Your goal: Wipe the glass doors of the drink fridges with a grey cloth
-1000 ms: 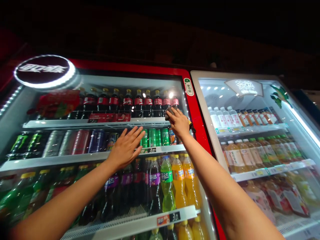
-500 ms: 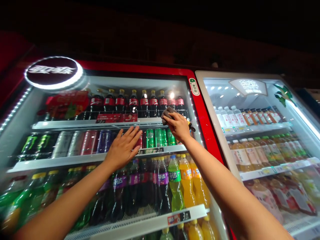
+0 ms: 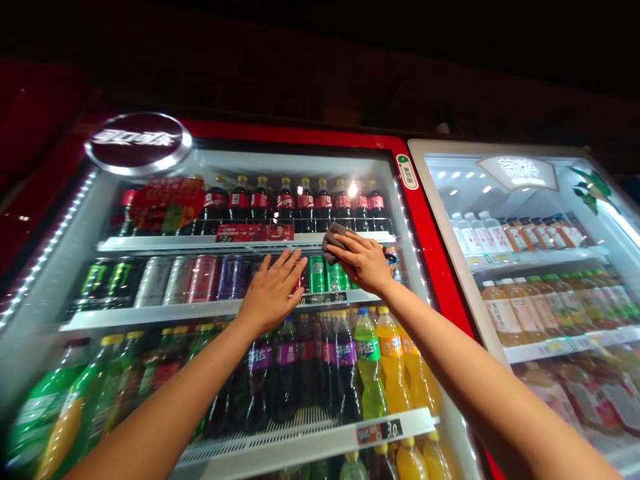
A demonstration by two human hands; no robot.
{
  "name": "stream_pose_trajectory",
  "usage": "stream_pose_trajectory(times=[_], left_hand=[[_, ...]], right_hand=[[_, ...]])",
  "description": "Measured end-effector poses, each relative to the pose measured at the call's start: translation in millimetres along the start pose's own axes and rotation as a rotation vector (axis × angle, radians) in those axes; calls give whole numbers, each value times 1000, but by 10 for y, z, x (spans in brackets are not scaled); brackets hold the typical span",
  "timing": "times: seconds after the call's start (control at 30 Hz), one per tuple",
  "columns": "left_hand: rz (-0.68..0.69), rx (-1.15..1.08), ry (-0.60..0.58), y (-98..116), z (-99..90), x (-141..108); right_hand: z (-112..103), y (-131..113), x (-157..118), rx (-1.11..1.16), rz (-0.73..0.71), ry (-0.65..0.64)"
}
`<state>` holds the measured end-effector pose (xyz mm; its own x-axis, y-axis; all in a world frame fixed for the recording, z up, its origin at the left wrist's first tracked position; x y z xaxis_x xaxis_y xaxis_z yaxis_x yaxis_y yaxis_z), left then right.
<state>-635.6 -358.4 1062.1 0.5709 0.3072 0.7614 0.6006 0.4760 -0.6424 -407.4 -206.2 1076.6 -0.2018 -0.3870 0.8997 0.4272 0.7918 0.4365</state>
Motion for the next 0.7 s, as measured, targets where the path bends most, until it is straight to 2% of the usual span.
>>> stream_pose_trajectory(times=[0.07,0.17,0.23,0.3,0.37,0.43,0.53,0.6,0.7], left_hand=[[-5,-12,16,3,15,-12],[-6,-27,29,12,39,-27],[-8,-33,19,18,48,-29],[-5,-37,0,20,44,-27],[0,-43,-17,18,32,-22],[1,-53,-24,15,18,-21],[1,-70,-19,22,5,-30],[1,-73,-13,38,4,-33],[-4,-66,-20,53,2,-23]], right_hand=[[-75,90,-100,-8,-41,-30],[-35,237,23,-58,107,94],[91,199,223,-110,256,205],[219,47,375,-144,316,226],[271,-129,386,-136,242,146],[218,-226,259,-101,101,33],[70,-172,48,-59,-22,-47],[59,-99,55,-66,35,12],[216,-145,257,-117,241,175]])
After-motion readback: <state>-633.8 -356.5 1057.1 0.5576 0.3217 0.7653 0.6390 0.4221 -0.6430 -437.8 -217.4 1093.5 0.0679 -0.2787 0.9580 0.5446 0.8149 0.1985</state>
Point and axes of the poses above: each hand's wrist, its own x-axis towards the middle knuckle, its own z-axis out of the palm, y = z × x, the point moved 1 cm from there along x, towards the middle knuckle, and after that the axes turned 12 degrees about x, right-handed, at the moved point
